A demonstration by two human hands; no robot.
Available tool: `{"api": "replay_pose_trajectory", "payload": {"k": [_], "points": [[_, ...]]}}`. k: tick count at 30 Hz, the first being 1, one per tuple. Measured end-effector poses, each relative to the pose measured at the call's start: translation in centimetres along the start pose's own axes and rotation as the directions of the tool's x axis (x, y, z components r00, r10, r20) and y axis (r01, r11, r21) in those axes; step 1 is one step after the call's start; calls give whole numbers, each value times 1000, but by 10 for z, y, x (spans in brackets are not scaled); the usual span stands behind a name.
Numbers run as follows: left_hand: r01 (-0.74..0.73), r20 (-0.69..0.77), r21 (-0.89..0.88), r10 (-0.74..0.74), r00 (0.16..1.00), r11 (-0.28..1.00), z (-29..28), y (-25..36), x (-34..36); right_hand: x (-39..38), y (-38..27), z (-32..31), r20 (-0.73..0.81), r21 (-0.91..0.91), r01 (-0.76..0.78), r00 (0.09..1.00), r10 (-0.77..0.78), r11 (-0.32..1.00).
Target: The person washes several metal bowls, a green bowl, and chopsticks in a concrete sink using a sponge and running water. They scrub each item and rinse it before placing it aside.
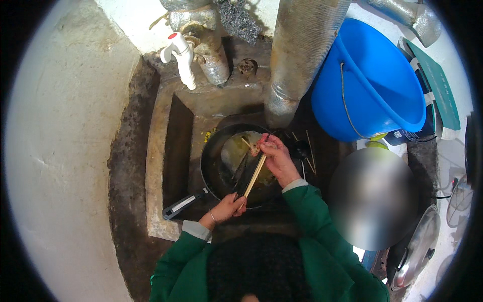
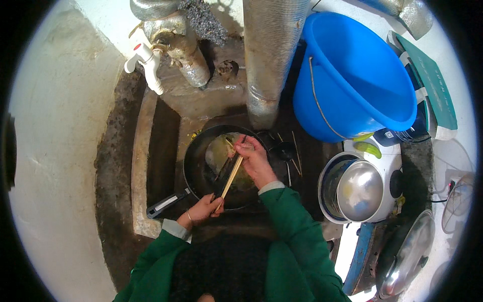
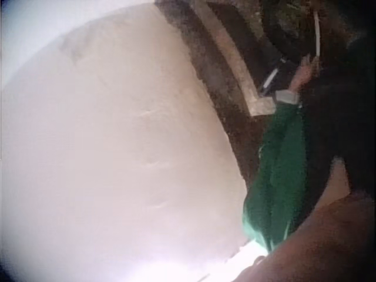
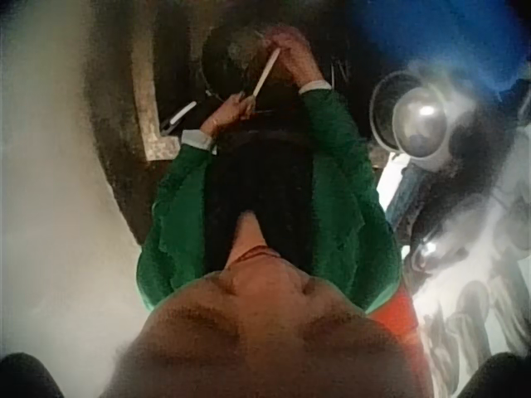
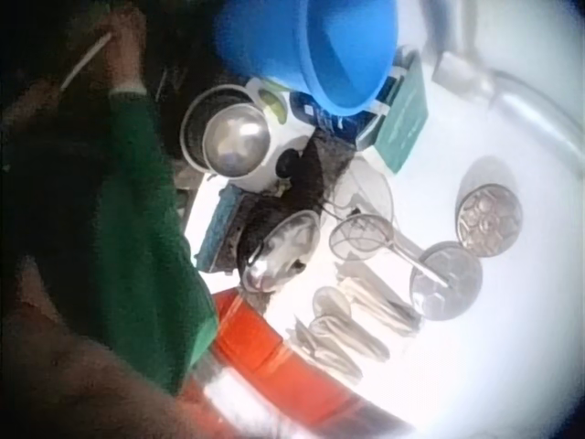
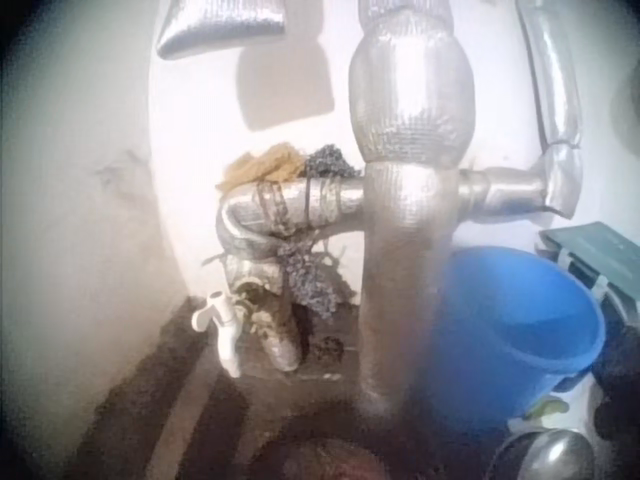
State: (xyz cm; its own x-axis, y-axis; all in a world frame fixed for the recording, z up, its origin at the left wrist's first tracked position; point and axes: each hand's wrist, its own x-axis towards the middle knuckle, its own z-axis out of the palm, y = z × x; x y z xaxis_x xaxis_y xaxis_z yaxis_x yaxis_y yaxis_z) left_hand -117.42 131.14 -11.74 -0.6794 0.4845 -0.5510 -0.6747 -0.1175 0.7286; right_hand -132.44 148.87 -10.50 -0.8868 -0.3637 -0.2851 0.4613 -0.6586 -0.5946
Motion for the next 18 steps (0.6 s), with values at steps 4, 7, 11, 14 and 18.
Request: {"api": "replay_pose_trajectory", "payload": {"k": [4,7,11,14,18], "points": [[-115,-115,27,117,986,993,9,0,10,-12,18,23,-27,143,-25,999,29,989],[-112,-93,58,117,989,992,7,-13,19,-16,35,18,8,93,-36,999,35,995],[-203,-187,-71,187,964,977,22,-9,22,-32,47,25,-4,75,-99,995,100,992],[-176,-189,-177,142,972,968,21,-13,22,-34,49,16,-6,31,-76,997,76,997],[-160,-190,-367,95,977,916,2,-9,15,-36,22,11,14,-27,-53,998,54,998]]}}
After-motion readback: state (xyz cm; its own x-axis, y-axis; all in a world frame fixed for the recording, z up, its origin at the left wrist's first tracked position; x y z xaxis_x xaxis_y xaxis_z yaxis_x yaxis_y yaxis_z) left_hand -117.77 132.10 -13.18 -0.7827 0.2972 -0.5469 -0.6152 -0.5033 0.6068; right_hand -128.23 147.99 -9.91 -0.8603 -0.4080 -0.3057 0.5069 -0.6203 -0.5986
